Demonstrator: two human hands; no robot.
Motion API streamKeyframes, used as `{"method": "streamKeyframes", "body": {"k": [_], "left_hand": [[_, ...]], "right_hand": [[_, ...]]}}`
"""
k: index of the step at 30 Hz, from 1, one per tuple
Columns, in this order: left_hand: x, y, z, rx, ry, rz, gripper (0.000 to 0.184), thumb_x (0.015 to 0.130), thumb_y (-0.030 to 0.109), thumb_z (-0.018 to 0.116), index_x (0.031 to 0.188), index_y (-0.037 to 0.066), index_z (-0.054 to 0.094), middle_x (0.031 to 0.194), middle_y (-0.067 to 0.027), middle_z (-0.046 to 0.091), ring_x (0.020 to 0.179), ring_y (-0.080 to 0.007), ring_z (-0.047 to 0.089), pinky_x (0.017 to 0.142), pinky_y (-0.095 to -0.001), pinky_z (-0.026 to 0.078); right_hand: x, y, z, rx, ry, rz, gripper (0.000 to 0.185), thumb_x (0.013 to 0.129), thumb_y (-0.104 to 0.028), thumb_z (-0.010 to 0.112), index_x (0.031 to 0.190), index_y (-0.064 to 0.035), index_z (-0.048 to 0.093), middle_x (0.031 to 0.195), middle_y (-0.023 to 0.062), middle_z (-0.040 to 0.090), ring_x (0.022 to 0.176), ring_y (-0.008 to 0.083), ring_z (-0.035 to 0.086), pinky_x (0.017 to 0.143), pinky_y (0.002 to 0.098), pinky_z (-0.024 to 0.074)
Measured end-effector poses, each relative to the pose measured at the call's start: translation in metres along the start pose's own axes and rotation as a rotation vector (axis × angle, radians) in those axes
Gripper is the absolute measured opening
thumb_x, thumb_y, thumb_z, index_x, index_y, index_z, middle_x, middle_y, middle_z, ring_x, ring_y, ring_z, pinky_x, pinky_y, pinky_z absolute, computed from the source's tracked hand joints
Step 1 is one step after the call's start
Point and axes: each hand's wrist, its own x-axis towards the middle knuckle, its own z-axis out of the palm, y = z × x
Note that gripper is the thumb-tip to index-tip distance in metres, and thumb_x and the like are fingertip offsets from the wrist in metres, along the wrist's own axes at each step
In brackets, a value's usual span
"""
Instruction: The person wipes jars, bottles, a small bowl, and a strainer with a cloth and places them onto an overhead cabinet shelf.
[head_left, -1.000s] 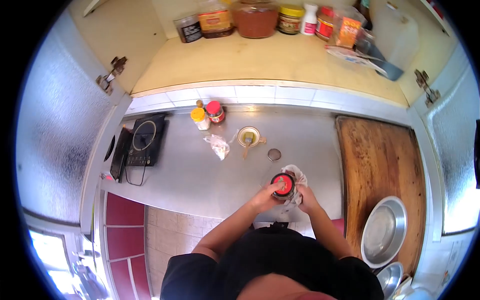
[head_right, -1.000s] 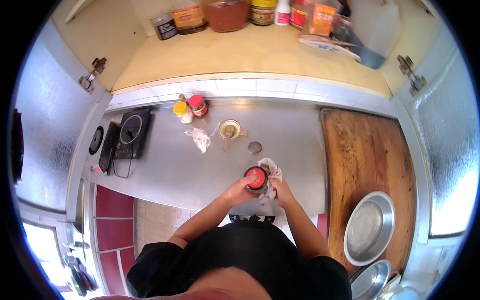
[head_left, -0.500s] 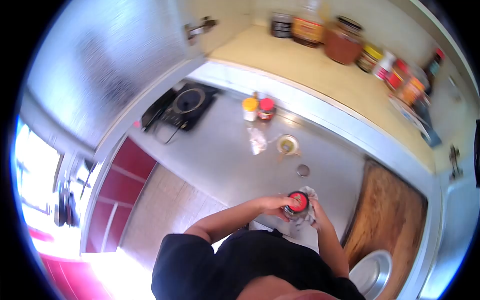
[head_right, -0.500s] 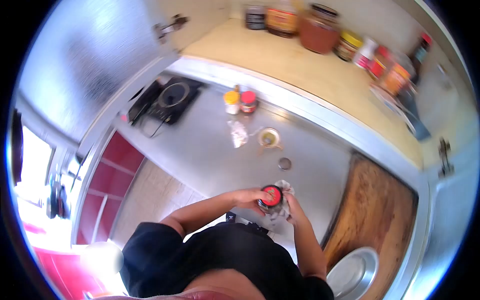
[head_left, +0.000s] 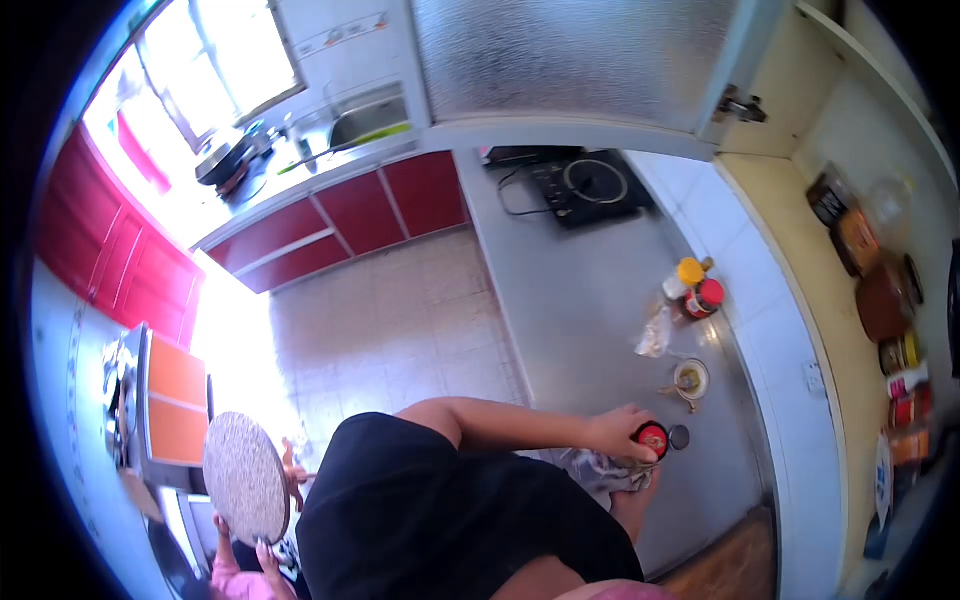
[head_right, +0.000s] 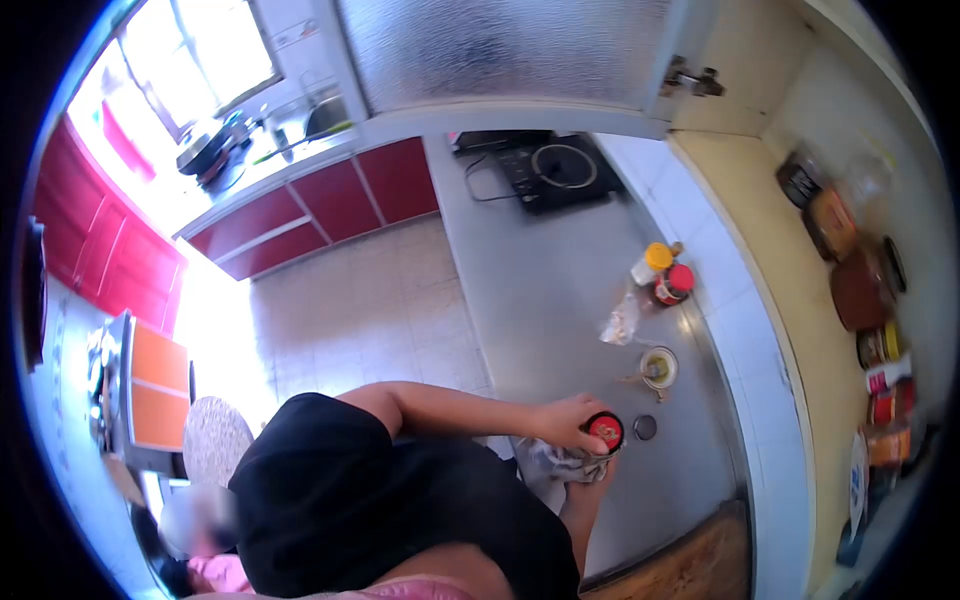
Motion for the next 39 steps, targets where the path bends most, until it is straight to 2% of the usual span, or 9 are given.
{"method": "streamKeyframes", "body": {"k": [2,7,10,13,19,23,25,30,39], "left_hand": [[-0.027,0.038,-0.018,0.191,0.102,0.118,0.094,0.062,0.054,0.078,0.131,0.007,0.036,0.125,-0.0216,0.041,0.114,-0.0409,0.044,0.097,-0.0465,0.038],[-0.029,0.043,-0.037,0.25,0.126,0.076,0.088,0.06,0.033,0.078,0.131,0.006,0.035,0.121,-0.0187,0.043,0.109,-0.0404,0.046,0.092,-0.0459,0.042],[-0.03,0.046,-0.043,0.329,0.045,0.052,0.084,0.06,0.03,0.076,0.129,0.004,0.035,0.119,-0.0188,0.043,0.106,-0.0403,0.048,0.09,-0.0455,0.043],[-0.027,0.046,-0.038,0.369,0.035,0.073,0.083,0.061,0.031,0.076,0.128,0.004,0.036,0.118,-0.0187,0.044,0.105,-0.0405,0.049,0.089,-0.0454,0.043],[-0.022,0.052,-0.031,0.455,-0.086,0.21,0.082,0.062,0.032,0.077,0.127,0.004,0.036,0.118,-0.018,0.043,0.105,-0.04,0.048,0.086,-0.0461,0.046],[-0.027,0.064,-0.023,0.513,-0.195,0.324,0.079,0.064,0.033,0.076,0.127,0.005,0.037,0.12,-0.0171,0.043,0.106,-0.0391,0.048,0.083,-0.0471,0.047],[-0.024,0.068,-0.025,0.482,-0.214,0.363,0.079,0.064,0.032,0.076,0.127,0.006,0.037,0.121,-0.0166,0.043,0.107,-0.0384,0.047,0.084,-0.0467,0.047],[-0.008,0.063,-0.022,0.096,-0.136,0.479,0.079,0.062,0.027,0.079,0.126,0.006,0.038,0.119,-0.0165,0.046,0.109,-0.0352,0.047,0.09,-0.0414,0.044],[-0.024,0.071,-0.015,-0.022,-0.1,0.486,0.078,0.064,0.024,0.083,0.126,0.006,0.04,0.118,-0.0145,0.047,0.11,-0.0279,0.049,0.096,-0.0352,0.039]], "right_hand": [[0.003,0.02,-0.01,-0.157,-0.092,-0.159,0.058,0.081,-0.007,0.065,0.131,-0.0071,0.035,0.125,0.0096,0.046,0.113,0.0216,0.05,0.093,0.0339,0.0443],[0.024,0.005,0.009,0.472,0.03,0.284,0.059,0.09,-0.038,0.056,0.137,-0.0117,0.032,0.133,0.0084,0.042,0.119,0.0245,0.047,0.097,0.0397,0.0415],[0.024,0.001,0.005,0.218,0.028,0.339,0.063,0.092,-0.052,0.045,0.14,-0.0139,0.03,0.138,0.008,0.04,0.123,0.0264,0.043,0.1,0.0432,0.0393],[0.029,0.0,-0.009,0.065,0.034,0.409,0.06,0.093,-0.048,0.043,0.138,-0.0102,0.033,0.133,0.0093,0.045,0.12,0.0242,0.048,0.095,0.0398,0.0434],[0.029,-0.029,0.021,0.233,0.197,0.401,0.055,0.092,-0.046,0.047,0.131,-0.0072,0.038,0.127,0.0089,0.048,0.116,0.0218,0.05,0.094,0.036,0.0433],[0.027,-0.018,-0.015,-0.476,-0.062,0.065,0.047,0.093,-0.038,0.049,0.127,-0.0072,0.042,0.121,0.0093,0.05,0.109,0.0207,0.053,0.087,0.034,0.0468],[0.022,-0.021,-0.017,-0.567,-0.068,-0.017,0.047,0.093,-0.038,0.05,0.127,-0.0068,0.042,0.12,0.0097,0.051,0.108,0.021,0.053,0.087,0.0343,0.0474],[0.006,-0.018,-0.007,-0.273,0.032,0.041,0.045,0.092,-0.036,0.05,0.125,-0.006,0.044,0.118,0.0108,0.052,0.106,0.0217,0.055,0.084,0.0348,0.0487],[-0.003,-0.033,0.029,-0.07,-0.018,0.039,0.042,0.092,-0.034,0.052,0.121,-0.0046,0.046,0.114,0.0127,0.055,0.103,0.023,0.058,0.081,0.0358,0.0512]]}}
